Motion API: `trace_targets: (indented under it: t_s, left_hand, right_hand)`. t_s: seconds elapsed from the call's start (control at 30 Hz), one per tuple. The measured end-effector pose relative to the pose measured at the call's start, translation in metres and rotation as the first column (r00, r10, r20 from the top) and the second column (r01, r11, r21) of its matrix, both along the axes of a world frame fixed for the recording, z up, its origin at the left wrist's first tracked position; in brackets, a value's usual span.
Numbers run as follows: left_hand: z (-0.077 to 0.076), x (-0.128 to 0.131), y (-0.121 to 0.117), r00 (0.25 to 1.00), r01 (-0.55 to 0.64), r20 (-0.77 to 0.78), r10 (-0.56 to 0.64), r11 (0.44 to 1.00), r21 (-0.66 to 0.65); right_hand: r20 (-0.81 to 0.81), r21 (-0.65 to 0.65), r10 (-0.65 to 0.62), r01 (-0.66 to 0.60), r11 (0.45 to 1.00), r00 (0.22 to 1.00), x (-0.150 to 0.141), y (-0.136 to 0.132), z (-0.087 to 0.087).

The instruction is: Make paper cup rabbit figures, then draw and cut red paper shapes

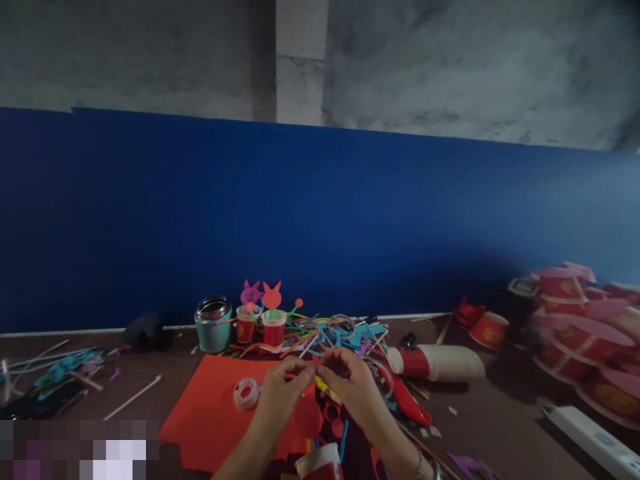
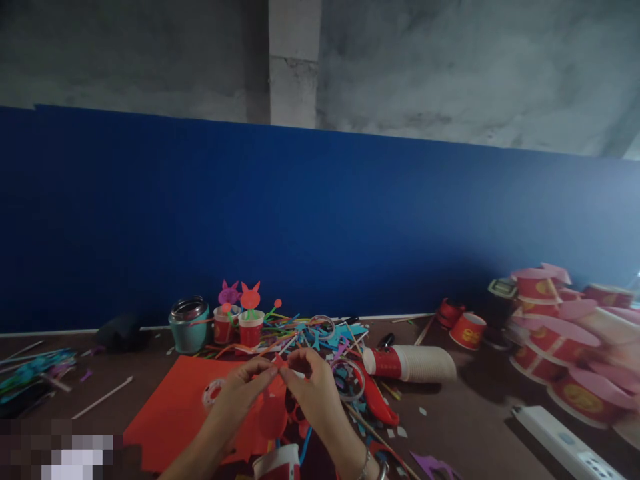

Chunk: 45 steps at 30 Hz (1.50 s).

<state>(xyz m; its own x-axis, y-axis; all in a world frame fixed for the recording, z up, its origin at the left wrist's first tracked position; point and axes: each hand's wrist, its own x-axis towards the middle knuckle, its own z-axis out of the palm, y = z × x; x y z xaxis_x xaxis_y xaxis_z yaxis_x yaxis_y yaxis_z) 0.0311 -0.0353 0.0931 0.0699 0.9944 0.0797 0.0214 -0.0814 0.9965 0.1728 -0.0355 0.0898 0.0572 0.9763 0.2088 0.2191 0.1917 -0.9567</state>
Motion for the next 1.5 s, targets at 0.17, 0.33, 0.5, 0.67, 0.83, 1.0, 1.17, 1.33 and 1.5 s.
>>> trace_targets:
  t_s: [0.17, 0.33, 0.5, 0.67, 0.83, 1.0, 1.17, 1.33, 1.5]
  left_hand:
    - [-0.001, -0.001, 0.003, 0.998, 0.046, -0.049, -0.046, 0.999, -0.008]
    - [0.003, -0.004, 0.004, 0.979, 0.062, -0.196, -0.047, 0.995, 0.072]
    - [0.002, -0.004, 0.004, 0.971, 0.106, -0.223, -0.082, 0.990, 0.098]
    - [0.001, -0.004, 0.006, 0.971, 0.126, -0.220, -0.088, 0.978, 0.164]
    - [0.002, -0.004, 0.003, 0.982, 0.118, -0.163, -0.094, 0.983, 0.140]
    - [0.003, -0.004, 0.002, 0.986, 0.067, -0.164, -0.042, 0.986, 0.152]
    - [-0.002, -0.004, 0.005, 0.965, -0.035, -0.235, 0.114, 0.948, 0.315]
    - [-0.008, -0.001, 0.000, 0.958, -0.072, -0.225, 0.176, 0.911, 0.405]
    - [-0.009, 0.001, -0.002, 0.961, -0.048, -0.227, 0.161, 0.898, 0.438]
  right_hand:
    - [0.047, -0.021, 0.087, -0.087, 0.996, 0.995, 0.004, 0.001, -0.001]
    - [0.104, 0.040, 0.100, -0.105, 0.994, 0.989, 0.009, 0.000, 0.005]
    - [0.140, 0.066, 0.183, -0.193, 0.979, 0.973, 0.010, -0.002, 0.006]
    - [0.180, 0.040, 0.165, -0.174, 0.984, 0.970, 0.008, -0.001, 0.008]
    - [0.182, -0.012, 0.120, -0.119, 0.993, 0.976, 0.004, -0.004, 0.011]
    - [0.143, 0.048, 0.053, -0.061, 0.997, 0.988, 0.004, -0.006, 0.008]
    - [0.230, 0.195, -0.027, -0.019, 0.981, 0.973, 0.003, -0.009, 0.011]
    - [0.186, 0.136, 0.001, -0.026, 0.990, 0.983, -0.001, -0.008, 0.009]
    - [0.130, 0.074, 0.028, -0.038, 0.997, 0.991, -0.001, -0.006, 0.008]
